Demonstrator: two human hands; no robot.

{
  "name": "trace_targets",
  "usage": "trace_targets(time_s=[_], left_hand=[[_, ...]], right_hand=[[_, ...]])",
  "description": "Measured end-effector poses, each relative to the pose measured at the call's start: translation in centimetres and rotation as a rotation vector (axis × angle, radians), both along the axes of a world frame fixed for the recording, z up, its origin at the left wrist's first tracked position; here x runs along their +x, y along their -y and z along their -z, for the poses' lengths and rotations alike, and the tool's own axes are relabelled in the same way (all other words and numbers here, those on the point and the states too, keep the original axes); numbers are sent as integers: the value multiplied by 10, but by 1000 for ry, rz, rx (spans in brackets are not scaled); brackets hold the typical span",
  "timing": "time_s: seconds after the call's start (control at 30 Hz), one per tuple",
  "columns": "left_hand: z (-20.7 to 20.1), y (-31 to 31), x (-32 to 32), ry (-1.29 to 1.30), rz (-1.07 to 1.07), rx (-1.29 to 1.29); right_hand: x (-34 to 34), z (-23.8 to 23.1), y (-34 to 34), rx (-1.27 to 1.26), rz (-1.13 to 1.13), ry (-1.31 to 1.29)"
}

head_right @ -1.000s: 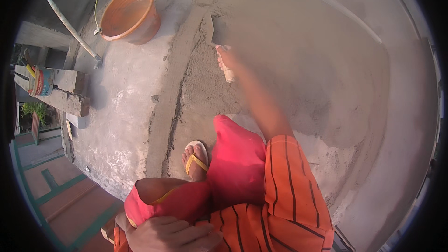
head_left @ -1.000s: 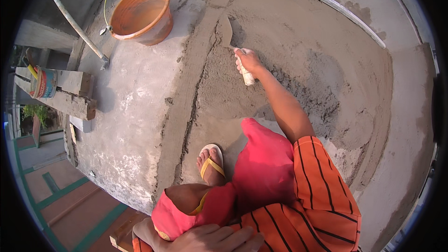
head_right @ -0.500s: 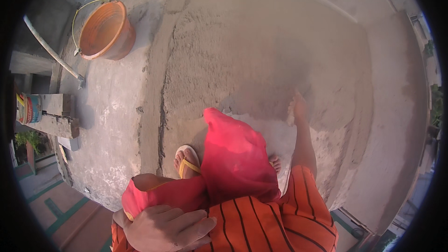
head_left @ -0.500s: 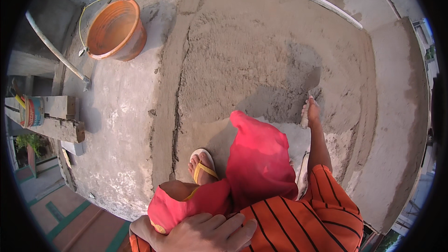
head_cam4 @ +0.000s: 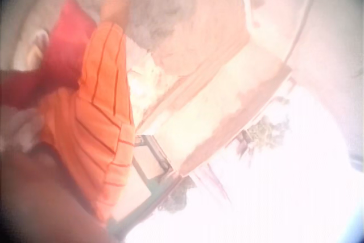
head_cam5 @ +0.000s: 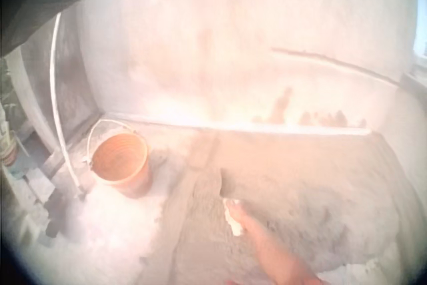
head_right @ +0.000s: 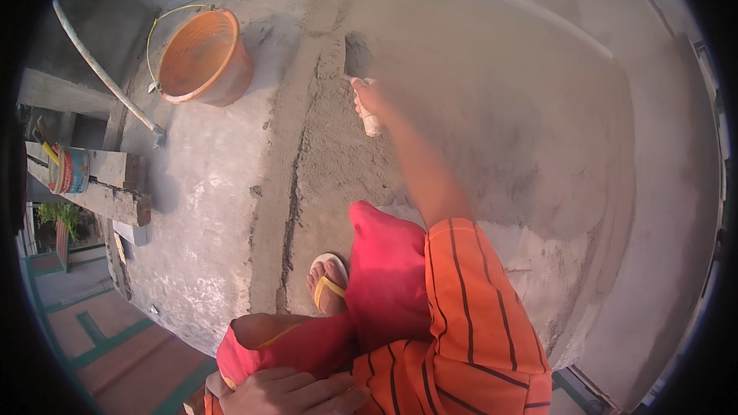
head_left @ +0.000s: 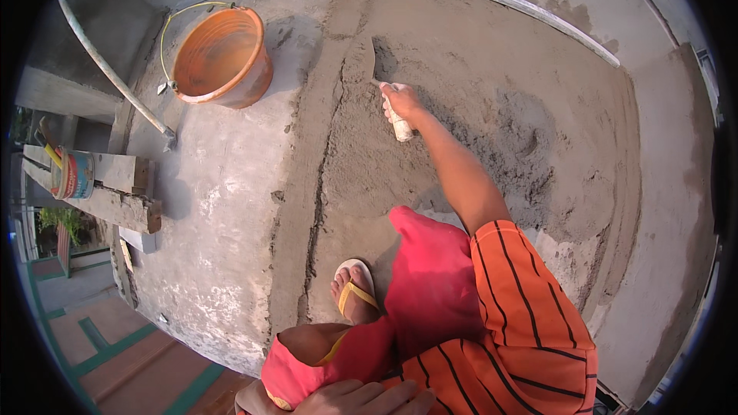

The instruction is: The person pours wet cement from a bucket onto a concrete surface and smooths it using a trowel. They finish by using a long pipe to reach across the wet surface.

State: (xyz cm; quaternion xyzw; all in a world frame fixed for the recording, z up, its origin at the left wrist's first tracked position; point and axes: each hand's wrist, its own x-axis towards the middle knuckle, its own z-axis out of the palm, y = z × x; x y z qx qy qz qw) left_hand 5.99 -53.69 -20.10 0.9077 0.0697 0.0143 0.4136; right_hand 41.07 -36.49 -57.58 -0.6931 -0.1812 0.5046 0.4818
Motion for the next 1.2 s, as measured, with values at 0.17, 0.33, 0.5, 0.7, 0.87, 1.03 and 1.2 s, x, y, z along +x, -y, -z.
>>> trace_targets(time_s=[0.17, 0.33, 0.5, 0.7, 0.87, 1.03, 1.2], left_hand=[[13, 6, 4, 91, -72, 70], [19, 1, 17, 71, 19, 67], [18, -6, 17, 119, 72, 45], [21, -6, 17, 79, 155, 9], [15, 4, 26, 26, 143, -4], [11, 14, 34, -33, 99, 13], [15, 14, 42, -31, 91, 39]], right_hand=[[97, 11, 103, -58, 289, 67], [160, 14, 276, -238, 607, 198], [158, 25, 451, -202, 962, 130], [102, -2, 432, -123, 851, 73], [28, -21, 249, -75, 275, -11], [21, -9, 187, -82, 131, -53], [74, -8, 319, -123, 451, 54]])
